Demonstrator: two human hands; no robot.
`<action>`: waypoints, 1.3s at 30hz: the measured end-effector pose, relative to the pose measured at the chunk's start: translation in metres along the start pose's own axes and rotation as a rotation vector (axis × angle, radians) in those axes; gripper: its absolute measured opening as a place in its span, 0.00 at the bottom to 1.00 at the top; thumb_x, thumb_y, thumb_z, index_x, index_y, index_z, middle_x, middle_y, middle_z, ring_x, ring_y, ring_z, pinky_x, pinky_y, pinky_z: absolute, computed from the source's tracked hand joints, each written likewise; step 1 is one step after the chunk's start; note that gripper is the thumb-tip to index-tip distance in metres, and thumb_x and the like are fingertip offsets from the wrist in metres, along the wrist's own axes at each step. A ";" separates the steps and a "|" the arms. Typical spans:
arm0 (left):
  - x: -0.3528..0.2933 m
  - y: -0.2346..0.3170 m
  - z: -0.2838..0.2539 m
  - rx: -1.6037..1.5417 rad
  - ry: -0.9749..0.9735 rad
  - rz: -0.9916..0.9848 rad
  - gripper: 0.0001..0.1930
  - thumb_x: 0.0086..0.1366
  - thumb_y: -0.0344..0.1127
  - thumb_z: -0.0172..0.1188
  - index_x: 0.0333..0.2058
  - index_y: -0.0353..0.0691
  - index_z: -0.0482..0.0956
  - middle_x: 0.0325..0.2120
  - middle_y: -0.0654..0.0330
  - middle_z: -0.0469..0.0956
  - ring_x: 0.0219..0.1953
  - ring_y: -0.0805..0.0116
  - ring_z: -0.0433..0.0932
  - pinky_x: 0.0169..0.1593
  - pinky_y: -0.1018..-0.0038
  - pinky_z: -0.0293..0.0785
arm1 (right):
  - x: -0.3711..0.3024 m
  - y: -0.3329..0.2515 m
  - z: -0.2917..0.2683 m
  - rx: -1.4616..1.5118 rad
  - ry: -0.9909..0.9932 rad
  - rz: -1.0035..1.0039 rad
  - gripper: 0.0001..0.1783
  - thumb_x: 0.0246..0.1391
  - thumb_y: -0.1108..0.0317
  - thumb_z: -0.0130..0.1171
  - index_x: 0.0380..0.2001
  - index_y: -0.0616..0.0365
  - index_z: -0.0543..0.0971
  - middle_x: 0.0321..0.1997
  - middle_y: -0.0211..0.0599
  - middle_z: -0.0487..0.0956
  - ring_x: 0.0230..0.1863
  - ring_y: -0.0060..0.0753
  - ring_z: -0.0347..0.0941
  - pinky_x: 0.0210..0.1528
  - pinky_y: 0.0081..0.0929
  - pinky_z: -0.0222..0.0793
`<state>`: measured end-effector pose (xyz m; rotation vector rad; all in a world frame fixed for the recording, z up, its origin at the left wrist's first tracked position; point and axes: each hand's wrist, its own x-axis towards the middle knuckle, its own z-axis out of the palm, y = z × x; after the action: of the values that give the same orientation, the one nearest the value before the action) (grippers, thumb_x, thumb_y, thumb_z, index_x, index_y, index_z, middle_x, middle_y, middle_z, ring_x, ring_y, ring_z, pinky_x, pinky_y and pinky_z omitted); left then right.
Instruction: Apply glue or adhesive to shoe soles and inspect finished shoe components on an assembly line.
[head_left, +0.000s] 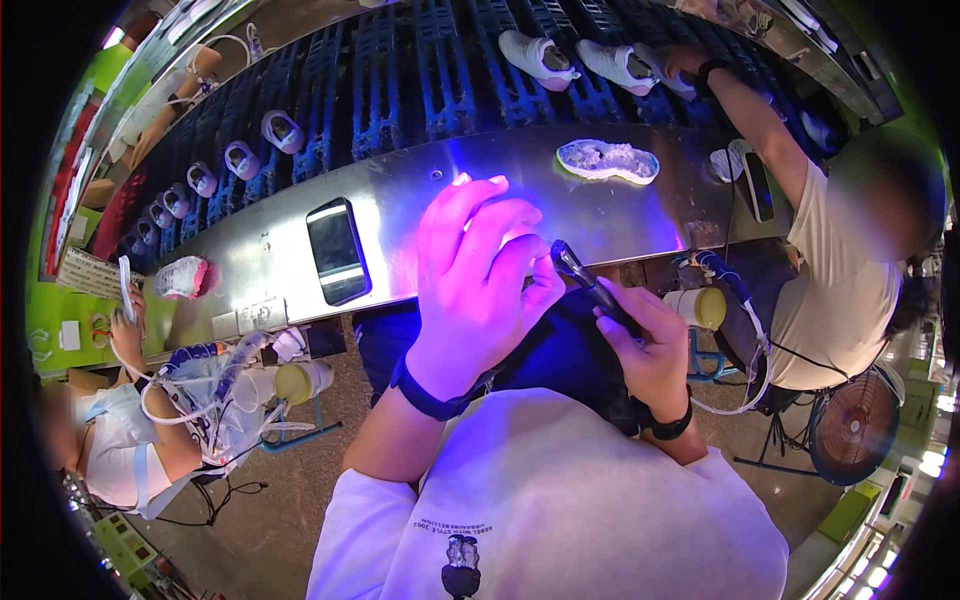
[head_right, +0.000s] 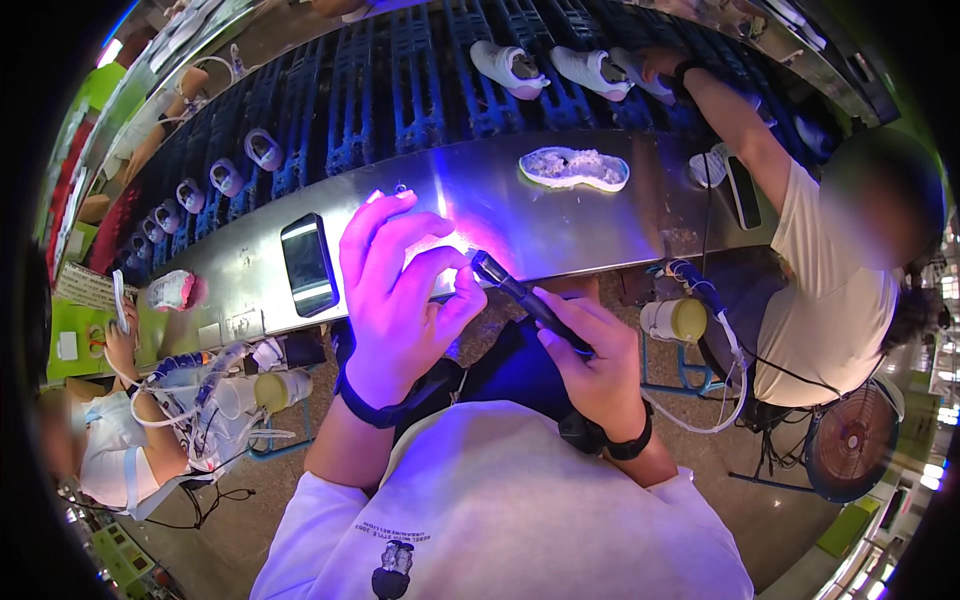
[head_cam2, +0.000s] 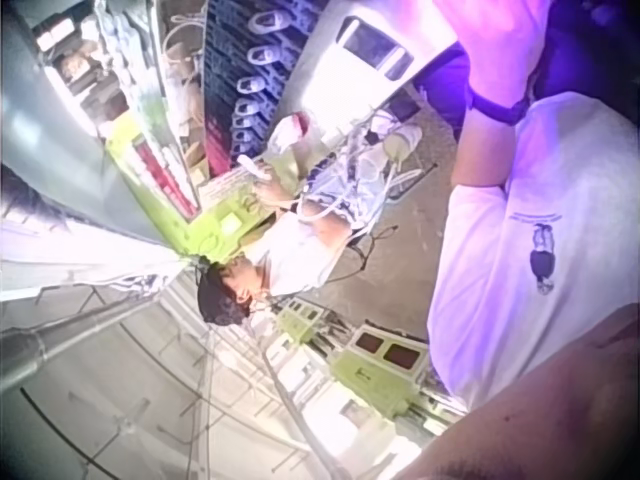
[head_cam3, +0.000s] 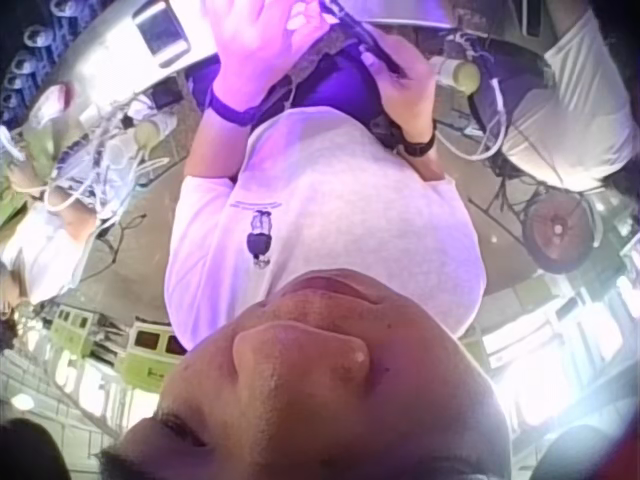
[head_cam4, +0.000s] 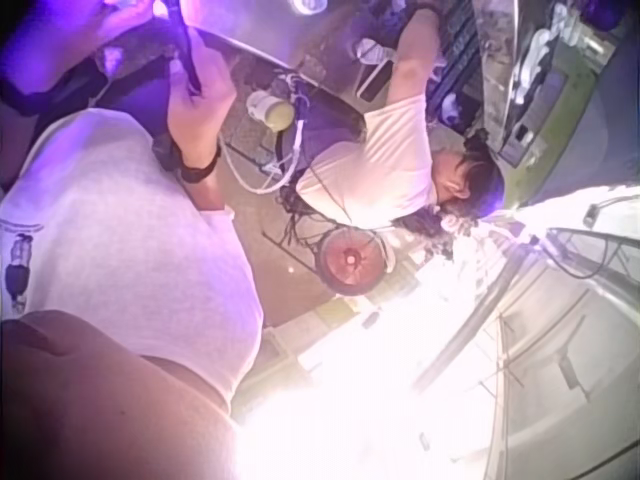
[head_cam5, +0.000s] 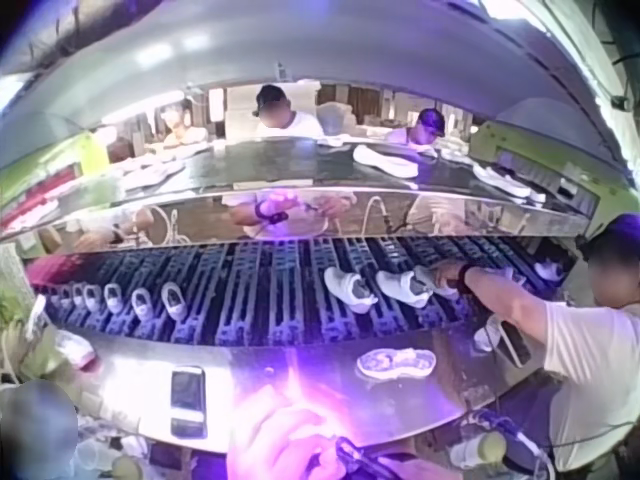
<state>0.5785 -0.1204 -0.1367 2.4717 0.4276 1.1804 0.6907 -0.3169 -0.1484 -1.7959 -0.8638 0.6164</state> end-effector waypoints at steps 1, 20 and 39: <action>0.000 0.000 0.001 0.004 -0.007 -0.013 0.09 0.44 0.28 0.69 0.27 0.43 0.81 0.40 0.60 0.80 0.54 0.50 0.75 0.61 0.53 0.71 | 0.001 0.001 -0.001 0.001 0.001 0.000 0.27 0.51 0.85 0.64 0.56 0.60 0.82 0.38 0.39 0.82 0.39 0.29 0.80 0.44 0.22 0.73; -0.001 0.001 0.013 -0.227 -0.053 -0.134 0.09 0.42 0.26 0.69 0.24 0.45 0.81 0.37 0.62 0.79 0.52 0.51 0.75 0.56 0.56 0.73 | 0.009 0.023 -0.010 0.162 0.094 0.145 0.25 0.56 0.82 0.62 0.59 0.63 0.79 0.43 0.39 0.83 0.43 0.25 0.80 0.50 0.22 0.73; 0.046 -0.098 0.216 -0.263 -0.470 -0.119 0.17 0.53 0.29 0.70 0.43 0.38 0.85 0.44 0.53 0.81 0.50 0.50 0.77 0.58 0.60 0.73 | 0.021 0.099 -0.075 0.102 0.370 0.227 0.22 0.59 0.77 0.64 0.57 0.63 0.80 0.46 0.39 0.84 0.44 0.24 0.78 0.50 0.22 0.72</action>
<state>0.7653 -0.0563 -0.2754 2.3505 0.2599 0.5395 0.7860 -0.3667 -0.2140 -1.8510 -0.3758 0.4400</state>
